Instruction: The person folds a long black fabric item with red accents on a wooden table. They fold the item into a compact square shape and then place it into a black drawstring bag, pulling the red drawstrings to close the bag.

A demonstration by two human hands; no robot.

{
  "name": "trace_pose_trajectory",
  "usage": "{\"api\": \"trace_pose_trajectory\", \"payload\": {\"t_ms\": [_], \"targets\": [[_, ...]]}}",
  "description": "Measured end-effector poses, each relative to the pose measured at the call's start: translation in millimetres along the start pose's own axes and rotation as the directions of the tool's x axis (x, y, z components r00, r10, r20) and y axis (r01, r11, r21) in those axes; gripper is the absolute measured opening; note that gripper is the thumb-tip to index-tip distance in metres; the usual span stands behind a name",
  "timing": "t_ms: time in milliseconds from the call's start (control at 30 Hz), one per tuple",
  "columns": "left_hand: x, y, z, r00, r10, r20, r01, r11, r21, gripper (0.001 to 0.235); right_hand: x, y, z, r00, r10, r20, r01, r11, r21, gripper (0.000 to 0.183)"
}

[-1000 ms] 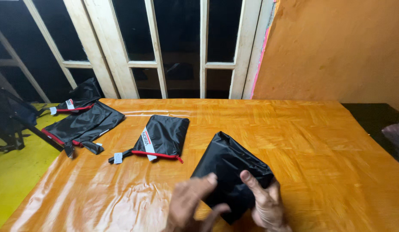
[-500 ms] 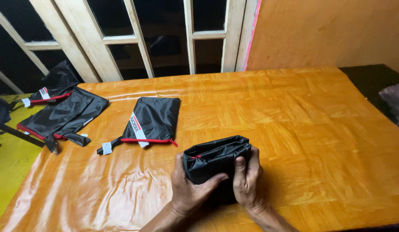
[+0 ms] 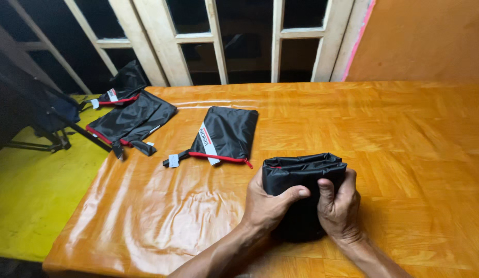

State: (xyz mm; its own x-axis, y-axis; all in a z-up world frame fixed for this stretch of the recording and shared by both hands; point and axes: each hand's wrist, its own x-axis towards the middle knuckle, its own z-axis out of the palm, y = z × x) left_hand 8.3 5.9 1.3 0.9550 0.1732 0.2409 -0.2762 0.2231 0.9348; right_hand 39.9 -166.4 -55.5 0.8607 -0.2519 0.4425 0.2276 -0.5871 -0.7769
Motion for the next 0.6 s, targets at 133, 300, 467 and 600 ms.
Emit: {"api": "trace_pose_trajectory", "payload": {"t_ms": [133, 300, 467, 600], "targets": [[32.0, 17.1, -48.1, 0.954, 0.033, 0.298, -0.151, 0.912, 0.38, 0.084, 24.4, -10.9, 3.7, 0.995, -0.012, 0.101, 0.016, 0.999, -0.038, 0.062], [86.5, 29.7, -149.8, 0.732, 0.284, 0.619, -0.676, 0.417, 0.608, 0.07, 39.5, -6.0, 10.6, 0.989, 0.004, 0.147, 0.006, 0.998, -0.07, 0.063], [116.9, 16.0, -188.0, 0.693, 0.021, 0.721, -0.718, 0.122, 0.686, 0.061, 39.8, -22.3, 3.6, 0.962, 0.114, 0.246, -0.105, 0.993, -0.051, 0.081], [127.8, 5.0, -178.8, 0.762, -0.135, 0.633, -0.633, 0.048, 0.773, 0.04, 37.9, -14.2, 1.9, 0.968, 0.061, 0.245, -0.076, 0.996, 0.053, 0.079]]}}
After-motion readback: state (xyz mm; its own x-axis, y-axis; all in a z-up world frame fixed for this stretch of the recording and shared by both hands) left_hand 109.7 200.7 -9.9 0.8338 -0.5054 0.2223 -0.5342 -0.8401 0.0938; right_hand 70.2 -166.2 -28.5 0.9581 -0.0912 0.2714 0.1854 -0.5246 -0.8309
